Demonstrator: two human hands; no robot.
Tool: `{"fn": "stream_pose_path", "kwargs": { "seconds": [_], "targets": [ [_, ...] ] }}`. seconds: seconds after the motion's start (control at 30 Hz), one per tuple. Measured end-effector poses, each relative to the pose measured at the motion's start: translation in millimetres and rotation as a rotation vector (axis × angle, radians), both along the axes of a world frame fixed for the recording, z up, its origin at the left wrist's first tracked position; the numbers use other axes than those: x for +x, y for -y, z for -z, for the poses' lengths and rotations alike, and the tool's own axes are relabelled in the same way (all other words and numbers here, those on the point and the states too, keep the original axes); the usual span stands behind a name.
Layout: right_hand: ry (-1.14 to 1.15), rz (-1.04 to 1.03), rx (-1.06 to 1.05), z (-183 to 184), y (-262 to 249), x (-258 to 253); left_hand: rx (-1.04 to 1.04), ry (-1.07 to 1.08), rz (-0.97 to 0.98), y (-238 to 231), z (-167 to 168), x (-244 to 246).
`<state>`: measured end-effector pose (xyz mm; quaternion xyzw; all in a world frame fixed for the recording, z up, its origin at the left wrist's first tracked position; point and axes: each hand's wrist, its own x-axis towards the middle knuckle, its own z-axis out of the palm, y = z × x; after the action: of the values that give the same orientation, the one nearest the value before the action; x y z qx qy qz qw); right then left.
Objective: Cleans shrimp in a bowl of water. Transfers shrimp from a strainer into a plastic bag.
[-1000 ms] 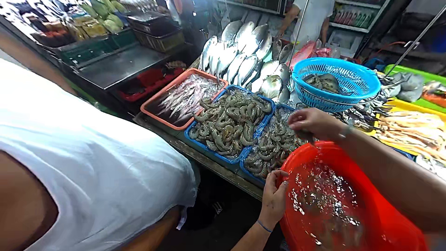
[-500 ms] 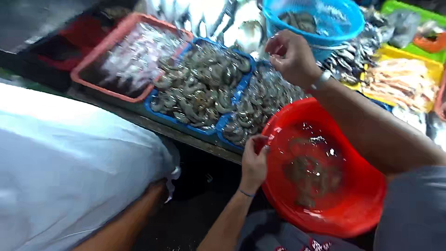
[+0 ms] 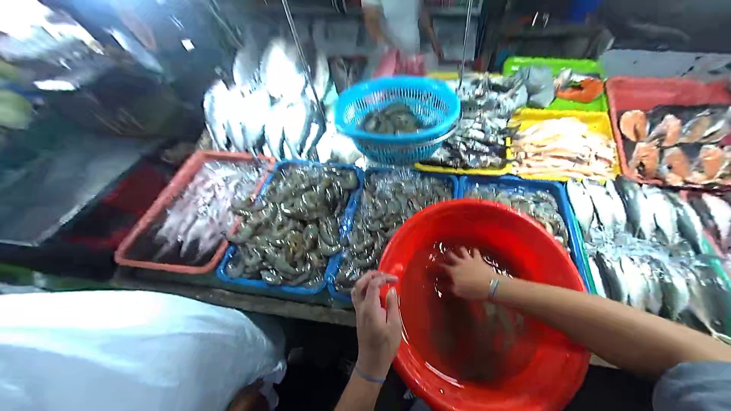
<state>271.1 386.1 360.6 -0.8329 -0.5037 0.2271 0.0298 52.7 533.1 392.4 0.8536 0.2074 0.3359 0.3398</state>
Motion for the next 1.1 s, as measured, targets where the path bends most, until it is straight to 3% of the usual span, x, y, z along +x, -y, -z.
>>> {"fn": "stream_pose_path", "kwargs": {
  "seconds": [0.33, 0.47, 0.73, 1.0, 1.1],
  "targets": [
    [-0.185, -0.304, -0.305, -17, 33, -60, -0.095, 0.108, -0.107, 4, 8, 0],
    [-0.231, -0.324, -0.411, -17, 50, -69, -0.115, 0.089, -0.111, 4, 8, 0],
    [-0.472, -0.375, -0.442, -18, 67, -62, -0.166, -0.070, -0.108, 7, -4, -5],
    [-0.611, -0.375, -0.620, -33, 64, -39, -0.205, 0.005, -0.070, 7, -3, -6],
    [-0.541, -0.455, -0.646, -38, 65, -31, -0.220, -0.001, -0.076, 7, -5, -5]
  ]
}}
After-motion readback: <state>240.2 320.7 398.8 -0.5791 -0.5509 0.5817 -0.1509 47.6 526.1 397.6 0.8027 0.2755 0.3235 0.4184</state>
